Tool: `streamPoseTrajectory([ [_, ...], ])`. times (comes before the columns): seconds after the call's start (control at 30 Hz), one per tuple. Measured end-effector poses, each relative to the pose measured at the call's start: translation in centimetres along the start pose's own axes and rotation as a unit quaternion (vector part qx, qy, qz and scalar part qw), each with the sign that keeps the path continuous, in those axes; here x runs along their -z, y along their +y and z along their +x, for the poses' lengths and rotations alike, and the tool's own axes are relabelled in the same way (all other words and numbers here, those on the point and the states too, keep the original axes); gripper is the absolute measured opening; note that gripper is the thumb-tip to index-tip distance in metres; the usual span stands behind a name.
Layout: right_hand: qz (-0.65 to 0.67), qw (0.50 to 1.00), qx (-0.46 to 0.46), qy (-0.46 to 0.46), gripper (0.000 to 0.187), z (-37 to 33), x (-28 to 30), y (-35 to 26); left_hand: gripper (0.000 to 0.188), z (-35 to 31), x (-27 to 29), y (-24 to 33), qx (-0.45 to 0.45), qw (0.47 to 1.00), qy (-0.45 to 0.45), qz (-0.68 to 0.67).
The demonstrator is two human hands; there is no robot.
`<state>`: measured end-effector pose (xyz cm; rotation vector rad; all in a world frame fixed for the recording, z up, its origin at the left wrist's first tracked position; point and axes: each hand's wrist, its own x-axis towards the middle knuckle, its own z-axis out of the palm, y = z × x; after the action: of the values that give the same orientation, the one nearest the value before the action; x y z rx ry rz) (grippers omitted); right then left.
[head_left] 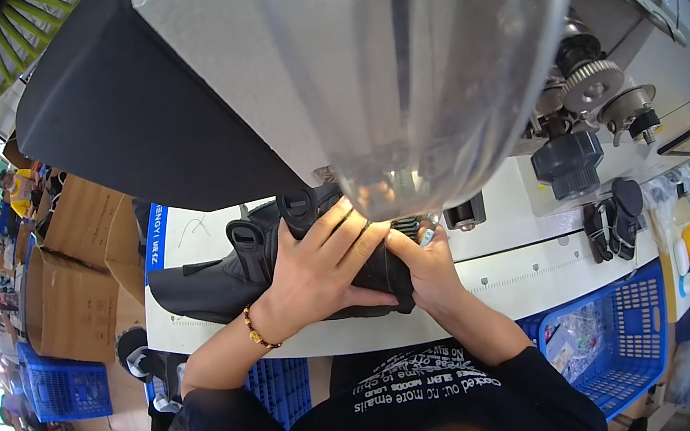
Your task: Stitching together components of a black leather boot using an industrial sewing machine.
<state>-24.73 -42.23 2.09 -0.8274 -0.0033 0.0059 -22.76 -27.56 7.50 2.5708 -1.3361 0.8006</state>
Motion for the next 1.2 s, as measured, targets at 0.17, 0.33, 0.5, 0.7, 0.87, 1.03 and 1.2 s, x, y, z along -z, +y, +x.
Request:
streamPoseTrajectory([
  [0.17, -0.004, 1.000, 0.005, 0.012, 0.018, 0.1, -0.2, -0.1, 0.075, 0.3, 0.2, -0.6, -0.011, 0.999, 0.004, -0.030],
  [0.33, 0.020, 0.999, 0.016, 0.026, 0.021, 0.5, -1.0, -0.9, 0.076, 0.7, -0.1, -1.4, 0.013, 0.995, -0.024, -0.098],
  [0.5, -0.089, 0.996, -0.001, -0.014, 0.014, 0.4, 0.6, -1.0, 0.080, 0.5, 0.1, -1.3, 0.021, 0.995, -0.050, -0.085],
  [0.7, -0.248, 0.961, 0.019, -0.125, 0.009, -0.6, 2.8, 0.1, 0.088, -1.1, 0.4, 0.9, 0.004, 0.997, -0.077, -0.016],
  [0.87, -0.141, 0.986, 0.042, -0.079, 0.013, -2.3, 1.0, 0.3, 0.095, -2.0, 0.3, 1.0, 0.033, 0.991, -0.065, -0.113],
  [1.03, -0.108, 0.993, -0.013, -0.050, 0.016, -2.2, 0.6, 0.1, 0.100, -1.8, 0.3, 0.8, 0.033, 0.992, -0.065, -0.105],
  [1.2, -0.220, 0.971, 0.084, -0.047, 0.012, -0.3, 0.8, -0.5, 0.103, -1.8, -0.1, 1.3, 0.052, 0.994, -0.014, -0.097],
])
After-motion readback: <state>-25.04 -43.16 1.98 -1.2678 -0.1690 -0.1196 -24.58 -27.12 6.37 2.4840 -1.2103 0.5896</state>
